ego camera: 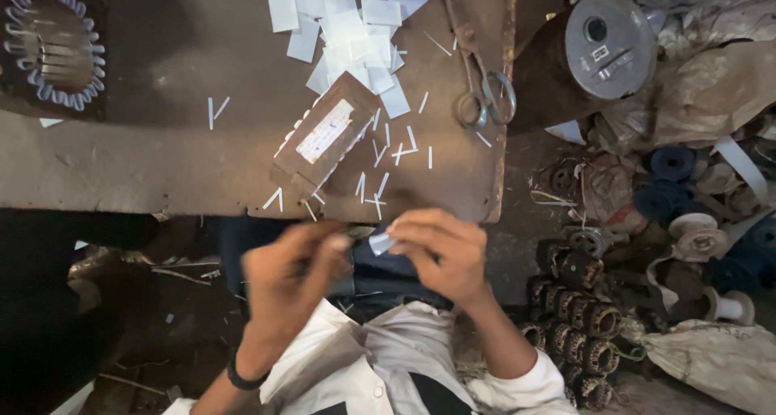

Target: The person inserts rectangular paper insulation strips into the slots of a metal motor stator by hand, handling the strips and the stator unit on a workbench.

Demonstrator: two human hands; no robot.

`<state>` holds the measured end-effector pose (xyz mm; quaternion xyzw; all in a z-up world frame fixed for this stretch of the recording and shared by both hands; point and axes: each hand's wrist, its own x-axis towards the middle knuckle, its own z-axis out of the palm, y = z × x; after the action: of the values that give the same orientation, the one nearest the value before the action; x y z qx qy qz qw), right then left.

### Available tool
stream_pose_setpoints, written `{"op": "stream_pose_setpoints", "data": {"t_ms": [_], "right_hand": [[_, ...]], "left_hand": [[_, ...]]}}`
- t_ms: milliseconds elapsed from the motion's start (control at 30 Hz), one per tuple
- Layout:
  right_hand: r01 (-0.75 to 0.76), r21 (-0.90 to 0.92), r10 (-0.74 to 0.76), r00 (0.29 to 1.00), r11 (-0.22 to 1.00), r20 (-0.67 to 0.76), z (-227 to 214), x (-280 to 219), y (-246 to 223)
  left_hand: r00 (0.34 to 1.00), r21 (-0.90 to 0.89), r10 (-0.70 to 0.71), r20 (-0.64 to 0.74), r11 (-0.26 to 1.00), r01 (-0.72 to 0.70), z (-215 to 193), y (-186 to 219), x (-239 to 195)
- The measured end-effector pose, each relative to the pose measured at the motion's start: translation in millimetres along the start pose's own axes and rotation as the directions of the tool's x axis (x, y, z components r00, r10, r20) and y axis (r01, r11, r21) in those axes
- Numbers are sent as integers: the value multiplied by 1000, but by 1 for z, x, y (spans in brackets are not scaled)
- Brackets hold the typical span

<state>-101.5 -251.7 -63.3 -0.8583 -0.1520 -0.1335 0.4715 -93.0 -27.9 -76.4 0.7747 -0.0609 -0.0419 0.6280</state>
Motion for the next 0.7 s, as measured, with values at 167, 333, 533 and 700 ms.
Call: {"op": "stream_pose_setpoints", "data": {"t_ms": [167, 333, 533, 700], "right_hand": [[-43, 35, 47, 988, 998, -147, 5, 7, 5], [-34, 17, 36, 982, 999, -184, 15, 16, 0], [16, -130, -41, 979, 991, -198, 26, 32, -7], [67, -178, -97, 981, 982, -167, 32, 48, -2]], "left_hand": [[807, 32, 389, -444, 907, -419, -19, 8, 37], [947, -71, 319, 33, 946, -316, -30, -8, 77], [922, -193, 353, -160, 905, -380, -13, -33, 67], [975, -371, 160, -157, 905, -208, -20, -27, 57]]}}
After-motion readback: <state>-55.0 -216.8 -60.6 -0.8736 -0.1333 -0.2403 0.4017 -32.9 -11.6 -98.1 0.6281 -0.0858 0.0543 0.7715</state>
